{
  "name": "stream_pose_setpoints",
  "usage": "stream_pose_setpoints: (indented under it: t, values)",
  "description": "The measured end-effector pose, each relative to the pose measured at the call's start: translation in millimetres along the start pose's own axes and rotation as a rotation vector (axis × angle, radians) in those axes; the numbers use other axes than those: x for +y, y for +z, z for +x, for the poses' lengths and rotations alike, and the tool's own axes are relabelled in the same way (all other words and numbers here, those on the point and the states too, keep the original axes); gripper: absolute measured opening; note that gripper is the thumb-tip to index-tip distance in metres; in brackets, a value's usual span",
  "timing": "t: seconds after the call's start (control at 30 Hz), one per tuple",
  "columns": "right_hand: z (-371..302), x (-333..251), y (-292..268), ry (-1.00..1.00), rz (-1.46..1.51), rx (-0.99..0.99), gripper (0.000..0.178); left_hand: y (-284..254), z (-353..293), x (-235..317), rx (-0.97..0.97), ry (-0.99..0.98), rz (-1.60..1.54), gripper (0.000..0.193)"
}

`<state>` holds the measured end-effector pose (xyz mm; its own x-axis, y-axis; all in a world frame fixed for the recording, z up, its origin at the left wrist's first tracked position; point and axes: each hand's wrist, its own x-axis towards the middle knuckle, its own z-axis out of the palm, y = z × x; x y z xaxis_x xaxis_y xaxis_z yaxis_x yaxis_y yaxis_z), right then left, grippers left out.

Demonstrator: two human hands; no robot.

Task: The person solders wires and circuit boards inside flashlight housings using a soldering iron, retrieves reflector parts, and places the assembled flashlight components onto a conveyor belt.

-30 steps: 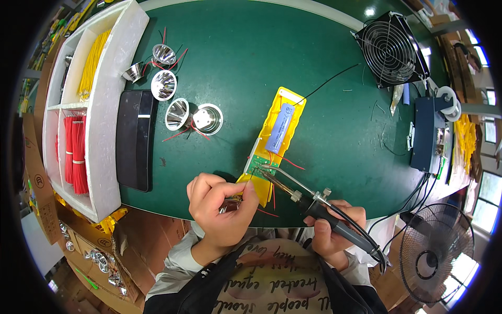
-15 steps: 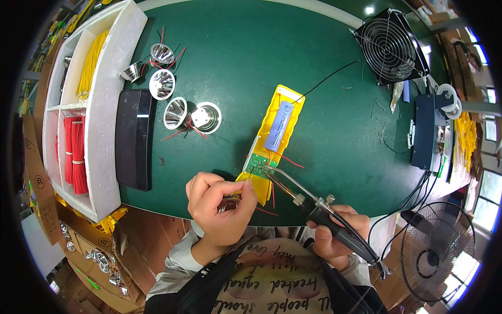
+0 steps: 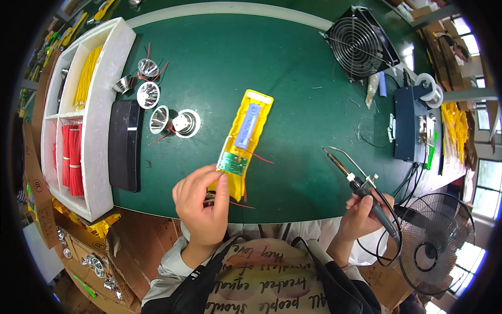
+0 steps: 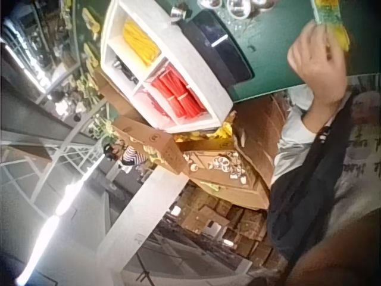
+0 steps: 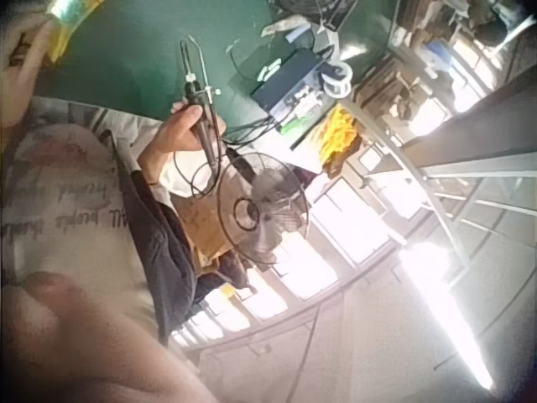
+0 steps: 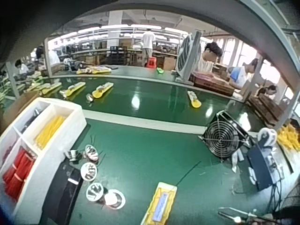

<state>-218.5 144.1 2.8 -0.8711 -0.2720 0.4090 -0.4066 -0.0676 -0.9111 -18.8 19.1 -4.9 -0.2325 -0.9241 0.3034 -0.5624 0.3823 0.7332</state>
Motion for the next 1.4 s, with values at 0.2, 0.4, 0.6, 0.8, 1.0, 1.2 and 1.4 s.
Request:
stream_pose_setpoints:
  t: [0.2, 0.4, 0.6, 0.8, 1.0, 1.2, 1.4]
  values:
    - [2, 8, -9, -0.045, 0.003, -0.035, 0.013, -2, -4, 4, -0.063, -0.059, -0.027, 0.011]
    - [-2, 17, -16, -0.049, 0.051, -0.061, 0.016, -13, 2, -4, -0.039, -0.061, -0.047, 0.01]
    - [-3, 17, -14, -0.039, 0.062, -0.086, 0.018, -20, 9, -13, -0.034, 0.02, -0.025, 0.007]
    - [6, 18, -21, 0.006, 0.007, -0.044, 0.015, -37, 12, 4, -0.145, -0.064, 0.012, 0.022]
    - [24, 35, -70, -0.028, -0.014, 0.234, 0.01, -69, 68, 96, -0.365, 0.506, 0.101, 0.031]
    - [10, 43, -105, -0.014, 0.132, 0.337, 0.015, 97, 135, 239, -0.789, 1.124, -0.084, 0.037]
    - [-24, 33, -117, 0.167, 0.147, 0.402, 0.017, 265, 198, 298, -0.794, 0.897, 0.286, 0.064]
